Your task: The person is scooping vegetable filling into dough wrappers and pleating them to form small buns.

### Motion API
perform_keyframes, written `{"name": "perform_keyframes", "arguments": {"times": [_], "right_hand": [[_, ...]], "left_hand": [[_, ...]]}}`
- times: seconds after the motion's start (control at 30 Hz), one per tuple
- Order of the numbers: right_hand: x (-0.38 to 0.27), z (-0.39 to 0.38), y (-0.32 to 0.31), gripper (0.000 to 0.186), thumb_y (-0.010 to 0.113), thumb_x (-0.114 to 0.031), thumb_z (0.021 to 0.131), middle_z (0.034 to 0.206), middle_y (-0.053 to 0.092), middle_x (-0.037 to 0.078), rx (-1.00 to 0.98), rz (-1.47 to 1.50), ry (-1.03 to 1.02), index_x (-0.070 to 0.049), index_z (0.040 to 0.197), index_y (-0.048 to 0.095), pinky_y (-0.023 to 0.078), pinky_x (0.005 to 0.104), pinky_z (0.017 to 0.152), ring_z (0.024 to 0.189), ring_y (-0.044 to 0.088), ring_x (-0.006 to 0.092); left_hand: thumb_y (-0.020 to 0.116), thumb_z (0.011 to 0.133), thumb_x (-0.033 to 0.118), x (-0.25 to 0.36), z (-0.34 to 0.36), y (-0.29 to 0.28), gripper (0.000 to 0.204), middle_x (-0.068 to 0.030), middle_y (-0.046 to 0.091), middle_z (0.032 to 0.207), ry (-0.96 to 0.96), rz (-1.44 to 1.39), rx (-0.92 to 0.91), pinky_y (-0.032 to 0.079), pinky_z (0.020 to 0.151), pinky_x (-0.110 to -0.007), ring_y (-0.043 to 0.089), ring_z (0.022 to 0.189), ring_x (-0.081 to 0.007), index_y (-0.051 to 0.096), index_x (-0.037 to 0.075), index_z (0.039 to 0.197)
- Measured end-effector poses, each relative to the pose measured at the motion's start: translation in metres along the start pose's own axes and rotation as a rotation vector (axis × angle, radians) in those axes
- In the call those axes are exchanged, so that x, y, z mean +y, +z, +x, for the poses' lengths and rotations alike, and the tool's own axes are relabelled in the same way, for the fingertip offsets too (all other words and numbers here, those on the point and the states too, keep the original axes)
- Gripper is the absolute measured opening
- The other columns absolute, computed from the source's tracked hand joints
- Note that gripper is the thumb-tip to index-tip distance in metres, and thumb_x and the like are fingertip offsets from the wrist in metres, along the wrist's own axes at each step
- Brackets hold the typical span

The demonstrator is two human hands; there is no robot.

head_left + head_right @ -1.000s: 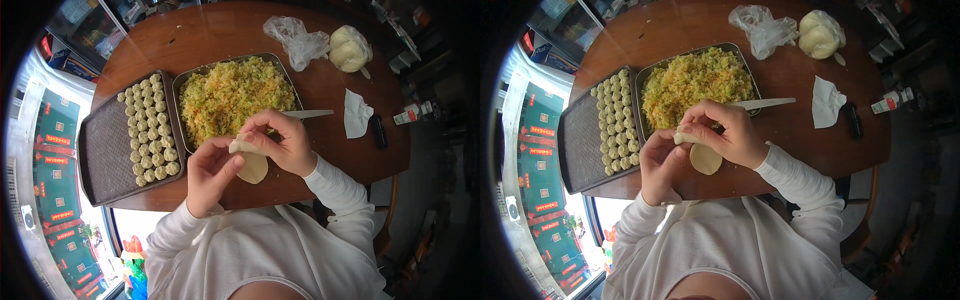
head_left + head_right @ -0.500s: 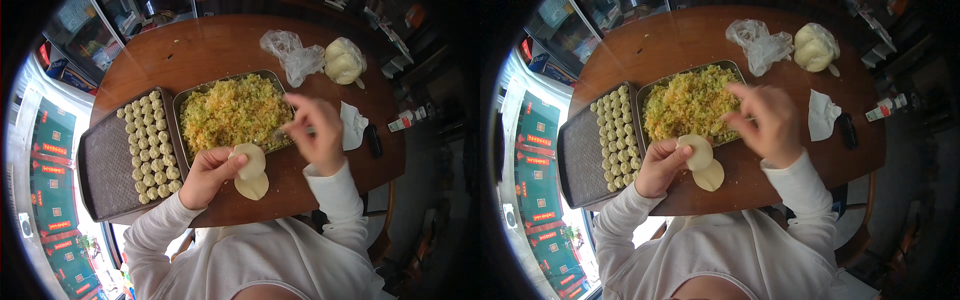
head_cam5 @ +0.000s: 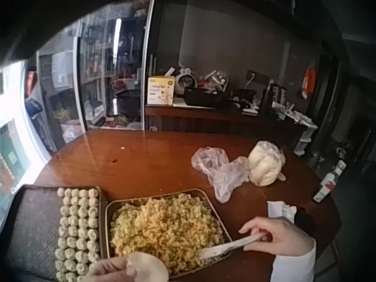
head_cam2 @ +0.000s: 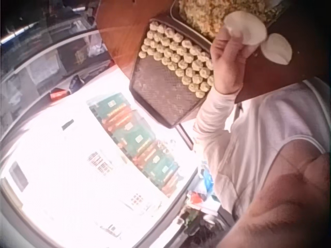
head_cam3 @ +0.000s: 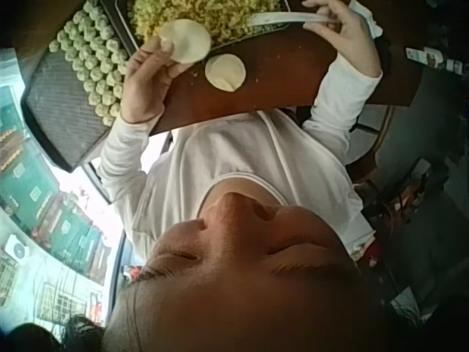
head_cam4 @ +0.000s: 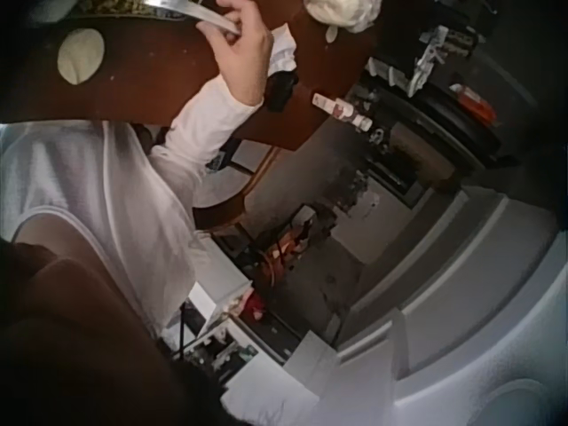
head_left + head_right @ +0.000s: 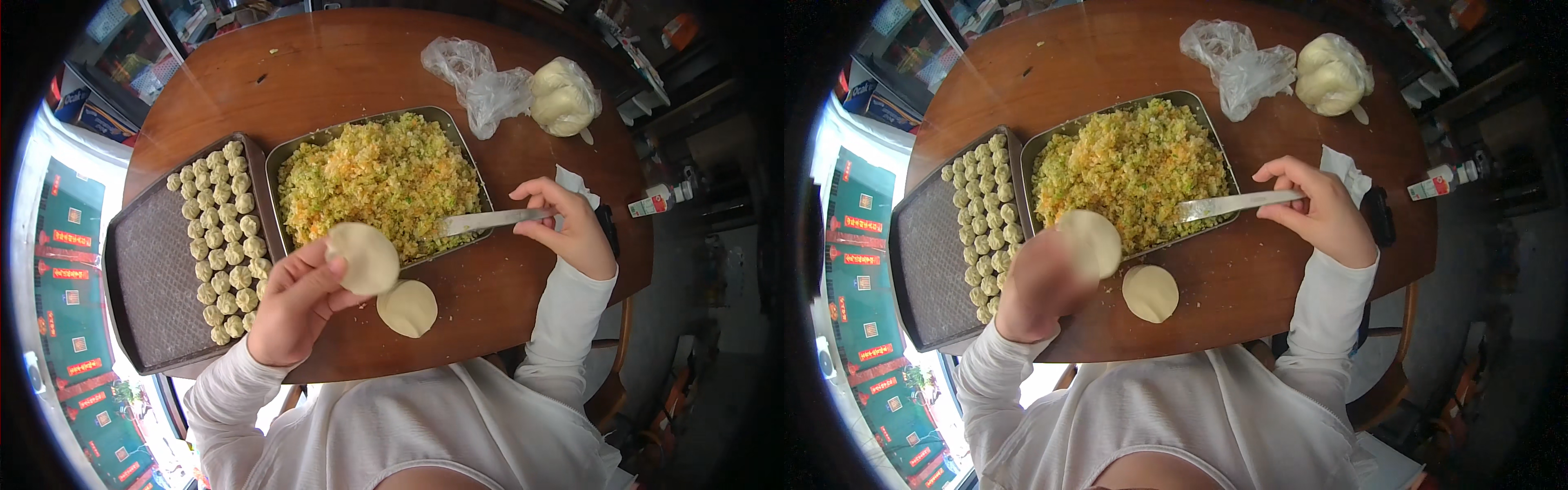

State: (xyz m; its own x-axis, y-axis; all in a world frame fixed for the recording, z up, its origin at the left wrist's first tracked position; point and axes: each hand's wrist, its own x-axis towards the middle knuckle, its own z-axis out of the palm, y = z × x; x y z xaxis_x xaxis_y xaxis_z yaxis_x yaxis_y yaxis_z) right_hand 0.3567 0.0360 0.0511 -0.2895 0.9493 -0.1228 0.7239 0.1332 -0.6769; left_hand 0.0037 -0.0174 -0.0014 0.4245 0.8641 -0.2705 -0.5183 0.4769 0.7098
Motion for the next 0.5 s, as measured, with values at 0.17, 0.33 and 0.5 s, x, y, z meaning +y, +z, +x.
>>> {"name": "perform_keyframes", "arguments": {"times": [0.17,0.33,0.5], "right_hand": [[-0.011,0.007,0.028,0.026,0.076,0.006,0.08,0.095,0.068,0.008,0.092,0.437,-0.443,0.001,0.105,0.069,0.049,0.0268,0.077,0.088,0.064,0.0134],[-0.026,0.01,0.049,0.016,0.076,-0.002,0.084,0.081,0.071,0.009,0.253,0.185,-0.68,0.0,0.098,0.07,0.051,0.0288,0.061,0.07,0.066,0.0168],[-0.028,0.006,0.064,0.011,0.075,-0.005,0.086,0.074,0.071,0.008,0.586,0.03,-0.788,0.001,0.092,0.068,0.049,0.0296,0.055,0.06,0.064,0.0195]], "left_hand": [[0.049,0.104,0.015,0.006,0.005,-0.006,0.039,-0.0131,0.064,0.128,0.084,-0.044,0.067,0.053,0.102,-0.034,0.064,0.117,-0.0212,0.049,-0.003,0.139],[0.047,0.104,0.013,0.009,0.011,-0.017,0.04,-0.0147,0.062,0.131,0.174,-0.064,0.081,0.051,0.105,-0.034,0.062,0.12,-0.0216,0.047,-0.005,0.139],[0.047,0.104,0.013,0.016,0.01,-0.019,0.04,-0.0145,0.062,0.131,0.253,-0.08,0.117,0.051,0.105,-0.035,0.063,0.119,-0.0216,0.047,-0.006,0.139]]}}
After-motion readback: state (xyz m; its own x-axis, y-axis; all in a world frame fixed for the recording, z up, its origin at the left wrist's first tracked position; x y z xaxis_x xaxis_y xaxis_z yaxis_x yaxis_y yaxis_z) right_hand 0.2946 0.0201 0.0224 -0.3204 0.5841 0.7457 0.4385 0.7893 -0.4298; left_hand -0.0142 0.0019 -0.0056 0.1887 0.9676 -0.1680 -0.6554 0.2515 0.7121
